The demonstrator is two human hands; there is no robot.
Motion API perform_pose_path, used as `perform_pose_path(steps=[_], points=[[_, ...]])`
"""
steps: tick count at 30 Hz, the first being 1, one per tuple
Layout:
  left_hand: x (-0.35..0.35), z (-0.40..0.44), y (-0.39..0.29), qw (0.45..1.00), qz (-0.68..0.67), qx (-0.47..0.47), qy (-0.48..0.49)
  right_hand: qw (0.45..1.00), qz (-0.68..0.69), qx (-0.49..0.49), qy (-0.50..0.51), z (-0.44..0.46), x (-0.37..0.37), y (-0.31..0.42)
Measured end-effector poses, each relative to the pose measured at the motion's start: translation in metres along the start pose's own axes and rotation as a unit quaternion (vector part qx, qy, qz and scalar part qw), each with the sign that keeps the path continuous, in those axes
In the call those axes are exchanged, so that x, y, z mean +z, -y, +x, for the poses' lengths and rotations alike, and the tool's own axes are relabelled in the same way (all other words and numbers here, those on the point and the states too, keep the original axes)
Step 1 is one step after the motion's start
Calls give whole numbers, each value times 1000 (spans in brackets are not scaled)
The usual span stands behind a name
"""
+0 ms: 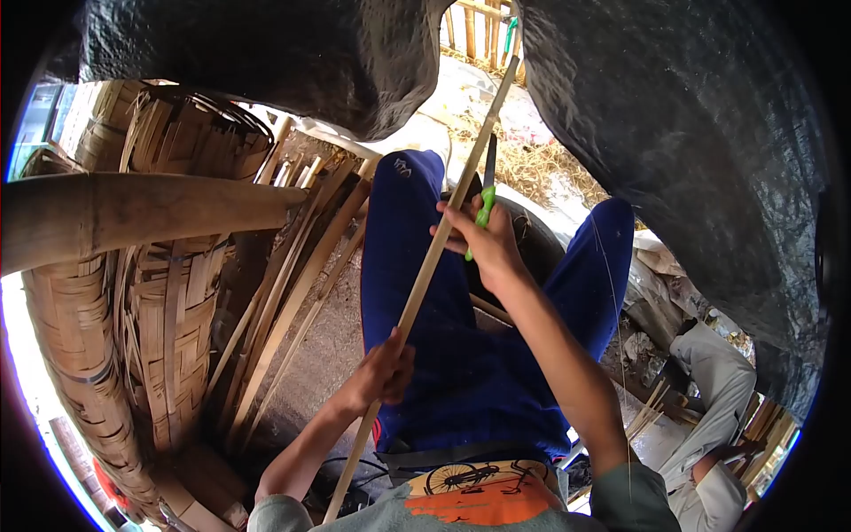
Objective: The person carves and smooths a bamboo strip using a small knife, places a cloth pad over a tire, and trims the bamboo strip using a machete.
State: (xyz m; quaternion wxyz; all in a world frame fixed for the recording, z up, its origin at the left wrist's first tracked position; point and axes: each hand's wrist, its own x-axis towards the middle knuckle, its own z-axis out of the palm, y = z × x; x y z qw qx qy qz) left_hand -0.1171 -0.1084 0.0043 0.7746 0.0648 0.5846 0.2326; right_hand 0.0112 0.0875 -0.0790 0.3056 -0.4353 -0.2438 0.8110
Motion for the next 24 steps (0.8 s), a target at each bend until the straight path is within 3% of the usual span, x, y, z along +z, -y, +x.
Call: perform_pose_path(steps=[2,4,7,11,13,14,15,16,18,19,20,21,22,23,24], points=[[3,-2,1,1000,-12,17,-11,1000,-5,-7,7,10,4,4],[11,-13,-4,989,36,95,-107,1000,-23,-14,-8,25,7,9],[-9,-34,16,985,71,136,-74,998,-51,-24,-29,52,9,20],[-13,-50,34,981,102,113,-116,996,-59,-54,-31,86,2,31],[-13,-49,42,971,145,117,-153,993,-107,-54,0,91,-4,36],[-7,-49,39,964,149,125,-184,973,-219,-55,-40,92,-7,38],[-3,-49,36,964,146,126,-183,940,-328,-55,-80,92,-11,41],[0,-47,33,951,192,140,-199,857,-500,-92,-86,86,-21,45],[5,-41,27,935,234,158,-213,836,-528,-114,-100,43,-16,59],[7,-38,25,929,244,163,-223,829,-553,-80,-35,27,-23,63],[8,-36,23,924,255,166,-232,765,-635,-111,9,5,-28,65],[9,-33,23,925,252,166,-229,641,-721,-245,90,-17,-49,56],[10,-31,22,924,251,172,-232,422,-737,-519,95,-35,-46,56],[11,-28,22,922,251,177,-235,659,-668,-314,146,-54,-37,59],[12,-25,21,924,250,174,-230,694,-661,-212,192,-66,-36,55]])
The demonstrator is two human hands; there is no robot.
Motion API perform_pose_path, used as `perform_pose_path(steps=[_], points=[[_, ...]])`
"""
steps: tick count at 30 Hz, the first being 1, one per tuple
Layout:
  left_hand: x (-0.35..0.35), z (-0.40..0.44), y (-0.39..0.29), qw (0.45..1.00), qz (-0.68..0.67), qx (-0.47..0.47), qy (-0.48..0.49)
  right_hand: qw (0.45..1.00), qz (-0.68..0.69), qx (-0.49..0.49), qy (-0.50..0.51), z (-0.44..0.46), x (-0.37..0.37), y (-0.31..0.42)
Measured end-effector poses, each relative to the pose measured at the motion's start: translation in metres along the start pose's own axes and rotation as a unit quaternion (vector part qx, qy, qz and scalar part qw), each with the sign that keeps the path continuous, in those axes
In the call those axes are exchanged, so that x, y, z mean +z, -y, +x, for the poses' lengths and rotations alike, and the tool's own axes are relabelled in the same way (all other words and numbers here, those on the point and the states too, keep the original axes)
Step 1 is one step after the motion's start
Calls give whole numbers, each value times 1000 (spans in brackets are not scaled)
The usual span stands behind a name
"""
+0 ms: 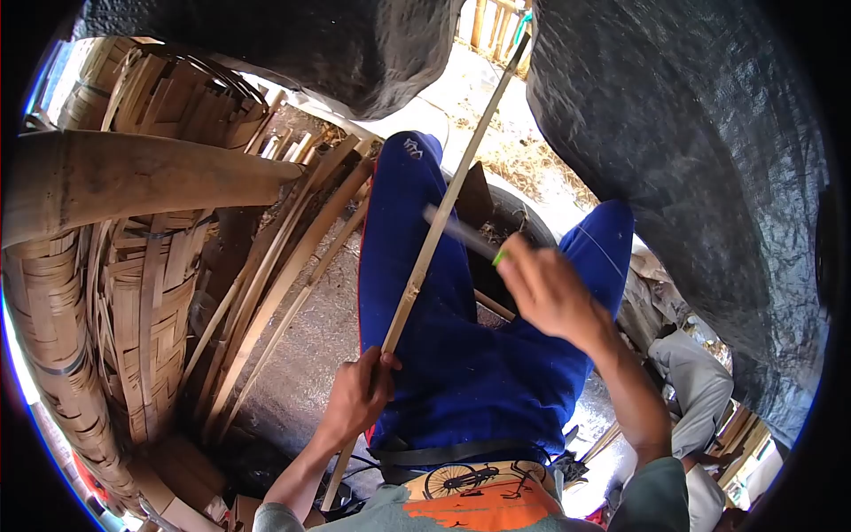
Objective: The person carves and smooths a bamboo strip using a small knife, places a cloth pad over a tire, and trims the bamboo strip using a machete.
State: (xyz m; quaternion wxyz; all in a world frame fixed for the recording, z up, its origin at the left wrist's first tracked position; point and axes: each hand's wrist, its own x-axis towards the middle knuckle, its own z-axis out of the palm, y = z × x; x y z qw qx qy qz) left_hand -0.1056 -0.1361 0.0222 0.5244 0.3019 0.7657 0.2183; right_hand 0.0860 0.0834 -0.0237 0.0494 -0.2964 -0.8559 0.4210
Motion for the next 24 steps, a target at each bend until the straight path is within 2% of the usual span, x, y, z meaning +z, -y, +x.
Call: perform_pose_path(steps=[3,4,6,7,9,10,12,13,15,16,18,19,21,23,24], points=[[3,3,-2,998,60,2,-7,997,-49,-60,7,-7,13,15],[5,2,-4,995,92,38,-27,997,-50,-57,4,-5,15,11],[6,-1,-9,988,125,76,-49,991,-132,7,29,9,15,1],[5,-5,-12,991,109,69,-42,981,-171,87,-21,17,9,-7],[6,-11,-13,993,91,60,-43,964,-186,147,-116,32,-12,-43],[6,-12,-12,995,78,52,-29,965,-186,141,-118,33,-14,-39],[6,-11,-11,997,63,39,-19,985,-74,24,-155,24,-15,-18],[5,-9,-12,1000,19,9,6,992,-48,0,-113,16,-8,-3],[3,-4,-15,999,-22,-11,35,987,-45,-141,-58,8,13,8],[3,-5,-17,999,-30,-12,34,987,-49,-140,-61,9,14,2],[2,-8,-19,999,-38,-15,35,984,-172,33,-34,16,17,-15],[1,-10,-19,997,-55,-31,49,976,-170,110,-81,24,11,-34],[-1,-11,-21,994,-70,-44,64,961,-174,76,-201,34,-8,-61],[2,-11,-23,990,-105,-67,68,977,-83,41,-194,25,-13,-27],[3,-12,-23,990,-105,-70,70,985,-83,15,-148,16,-8,-13]])
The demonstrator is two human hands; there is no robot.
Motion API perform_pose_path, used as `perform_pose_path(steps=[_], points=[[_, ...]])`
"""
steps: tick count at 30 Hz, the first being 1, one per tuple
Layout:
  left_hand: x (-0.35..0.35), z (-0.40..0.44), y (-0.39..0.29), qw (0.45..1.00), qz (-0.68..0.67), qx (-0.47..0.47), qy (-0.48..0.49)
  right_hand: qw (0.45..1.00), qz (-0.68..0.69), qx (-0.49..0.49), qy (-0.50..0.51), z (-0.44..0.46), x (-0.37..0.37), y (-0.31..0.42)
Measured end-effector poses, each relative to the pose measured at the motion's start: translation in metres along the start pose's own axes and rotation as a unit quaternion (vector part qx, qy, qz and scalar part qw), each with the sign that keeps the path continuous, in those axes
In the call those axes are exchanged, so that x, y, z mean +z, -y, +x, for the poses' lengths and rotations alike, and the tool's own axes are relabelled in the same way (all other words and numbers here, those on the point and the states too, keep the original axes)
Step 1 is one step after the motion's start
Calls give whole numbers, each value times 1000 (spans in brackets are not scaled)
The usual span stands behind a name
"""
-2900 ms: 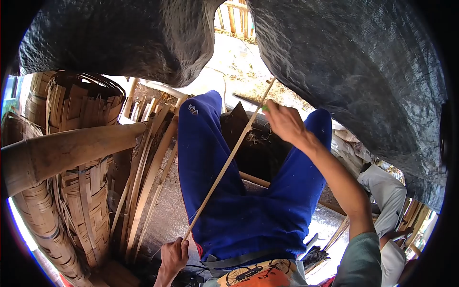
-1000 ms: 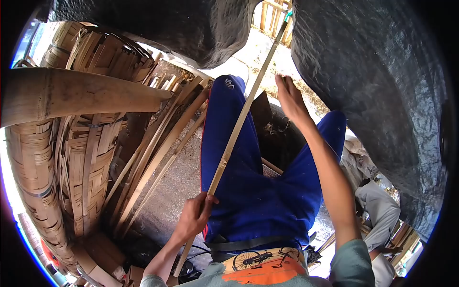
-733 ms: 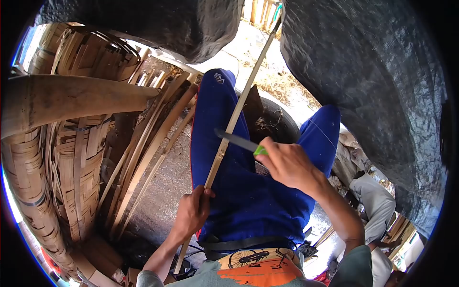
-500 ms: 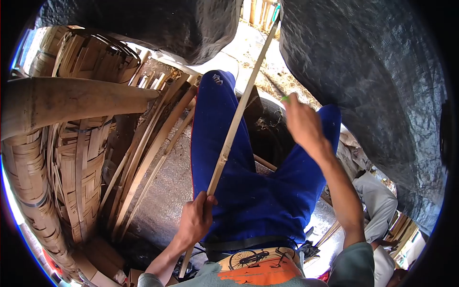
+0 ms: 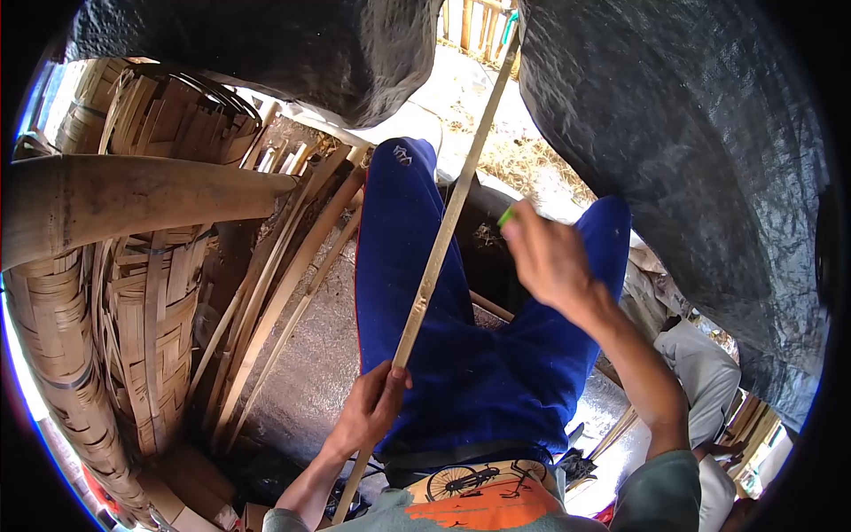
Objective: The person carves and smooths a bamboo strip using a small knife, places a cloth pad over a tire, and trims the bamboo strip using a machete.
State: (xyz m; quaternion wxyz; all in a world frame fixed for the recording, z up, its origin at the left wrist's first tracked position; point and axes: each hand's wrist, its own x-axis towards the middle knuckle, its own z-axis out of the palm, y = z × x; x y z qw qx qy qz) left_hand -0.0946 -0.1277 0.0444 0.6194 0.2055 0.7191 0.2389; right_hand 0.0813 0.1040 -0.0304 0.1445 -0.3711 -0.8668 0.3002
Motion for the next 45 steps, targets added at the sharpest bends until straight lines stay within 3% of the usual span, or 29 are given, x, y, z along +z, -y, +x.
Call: perform_pose_path(steps=[1,3,5,7,9,10,13,15,17,19,21,23,25,26,27,31,33,34,37,38,42,45], points=[[0,2,0,1000,-24,-4,4,998,12,-43,50,-7,-1,13],[1,6,-3,999,-47,-2,12,981,-3,-185,52,-20,15,14],[2,3,-4,998,43,42,-15,988,-84,-99,88,-18,18,-2],[2,1,0,998,41,37,-13,985,-118,110,56,8,6,-26],[1,2,2,998,42,39,-10,991,-80,99,-49,24,-17,-39],[2,3,2,998,54,32,-13,993,-29,46,-103,25,-21,-32],[3,5,2,999,44,19,-14,980,145,137,14,16,-27,-2],[4,10,-1,999,27,22,-9,983,147,112,-13,17,-15,-9],[4,10,-5,997,56,47,-12,978,125,161,-44,26,-5,-33],[2,7,-8,994,85,56,-28,979,86,186,-10,28,2,-44],[-1,8,-10,990,111,68,-45,978,176,83,74,18,4,-28],[-2,6,-8,989,112,82,-50,972,161,70,153,14,-8,4],[2,7,-7,989,114,85,-48,983,139,70,98,21,-10,-8],[4,8,-7,988,119,89,-44,985,102,117,70,29,-16,-11],[5,8,-8,988,119,90,-43,998,58,39,-1,29,-6,-29],[6,7,-9,991,102,80,-35,986,152,45,54,17,-5,-13],[7,7,-9,993,95,69,-27,972,162,130,107,23,-18,-16],[7,9,-12,991,102,80,-28,985,143,99,18,27,-9,-23],[5,12,-11,986,131,98,-44,983,142,117,27,17,-4,-18],[5,12,-10,982,149,103,-55,975,158,111,111,15,-14,-4],[6,14,-9,977,167,114,-62,988,130,83,23,16,-5,-22],[5,19,-2,953,220,181,-109,973,149,153,87,13,-10,-7]])
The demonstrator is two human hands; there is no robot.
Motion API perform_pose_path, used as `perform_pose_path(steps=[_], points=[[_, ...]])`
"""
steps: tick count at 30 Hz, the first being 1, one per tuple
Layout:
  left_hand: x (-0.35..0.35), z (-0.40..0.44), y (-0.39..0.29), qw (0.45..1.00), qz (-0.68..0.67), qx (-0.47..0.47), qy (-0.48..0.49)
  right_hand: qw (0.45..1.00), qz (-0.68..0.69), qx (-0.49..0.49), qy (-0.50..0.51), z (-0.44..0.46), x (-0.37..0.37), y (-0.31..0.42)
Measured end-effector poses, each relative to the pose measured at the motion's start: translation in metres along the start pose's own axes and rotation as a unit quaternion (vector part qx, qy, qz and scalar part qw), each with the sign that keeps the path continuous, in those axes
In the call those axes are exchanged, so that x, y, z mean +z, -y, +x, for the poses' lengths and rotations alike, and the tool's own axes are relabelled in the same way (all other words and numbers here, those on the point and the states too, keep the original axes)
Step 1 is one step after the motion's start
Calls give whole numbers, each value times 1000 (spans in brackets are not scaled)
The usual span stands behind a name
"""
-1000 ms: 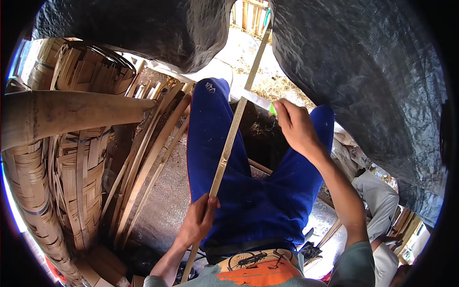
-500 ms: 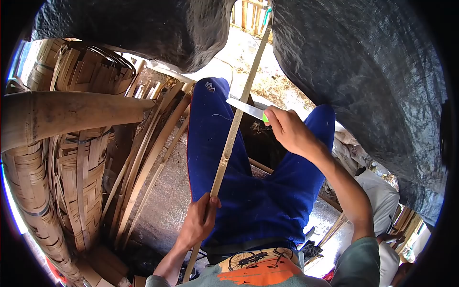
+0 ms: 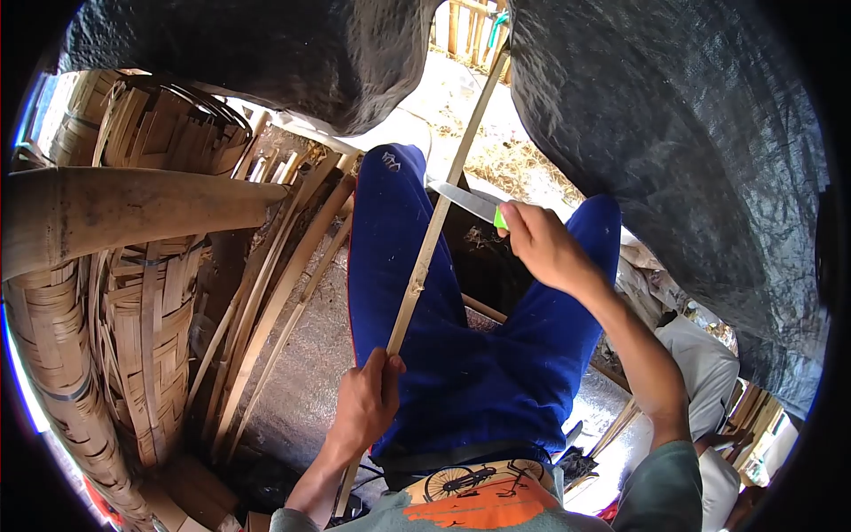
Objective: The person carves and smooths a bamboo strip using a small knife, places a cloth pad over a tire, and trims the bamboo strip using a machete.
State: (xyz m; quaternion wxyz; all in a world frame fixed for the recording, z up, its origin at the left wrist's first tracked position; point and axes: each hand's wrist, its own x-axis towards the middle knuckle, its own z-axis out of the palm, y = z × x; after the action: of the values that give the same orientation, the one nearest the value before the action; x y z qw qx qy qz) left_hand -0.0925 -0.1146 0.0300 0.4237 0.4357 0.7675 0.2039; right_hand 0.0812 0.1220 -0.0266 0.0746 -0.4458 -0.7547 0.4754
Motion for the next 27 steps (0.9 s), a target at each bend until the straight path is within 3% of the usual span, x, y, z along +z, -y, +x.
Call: perform_pose_path(steps=[1,4,6,9,10,12,14,16,18,20,22,24,26,27], points=[[-1,-2,1,1000,-3,-4,7,995,-1,-86,-44,-4,7,-4],[-1,-2,3,1000,2,-1,10,998,48,-6,-34,-1,-12,-1],[0,-2,4,1000,10,-5,1,999,-16,2,-39,-8,-15,8],[-2,1,5,1000,6,-7,-9,958,-131,-253,-25,-26,9,11],[-1,1,6,1000,15,1,-14,945,-189,-268,-2,-30,13,15],[-1,-1,7,999,25,11,-17,935,-294,-199,-7,-19,18,4],[-3,-9,6,997,76,15,-6,949,-311,-26,-49,11,-2,-11],[-2,-9,13,997,78,23,-16,947,-292,-97,-97,13,-11,-10],[-1,-13,16,996,79,18,-25,973,-195,-125,12,-9,5,16],[1,-8,15,995,81,38,-44,947,-168,-271,44,-21,28,16],[1,-9,13,993,104,36,-41,953,-257,-158,37,-7,30,8],[1,-20,16,991,129,25,-30,943,-315,-85,-67,25,13,-12],[0,-19,22,992,124,25,-24,967,-233,-76,-63,26,-4,9],[-1,-17,21,992,123,26,-25,978,-184,-97,-13,18,1,17]])
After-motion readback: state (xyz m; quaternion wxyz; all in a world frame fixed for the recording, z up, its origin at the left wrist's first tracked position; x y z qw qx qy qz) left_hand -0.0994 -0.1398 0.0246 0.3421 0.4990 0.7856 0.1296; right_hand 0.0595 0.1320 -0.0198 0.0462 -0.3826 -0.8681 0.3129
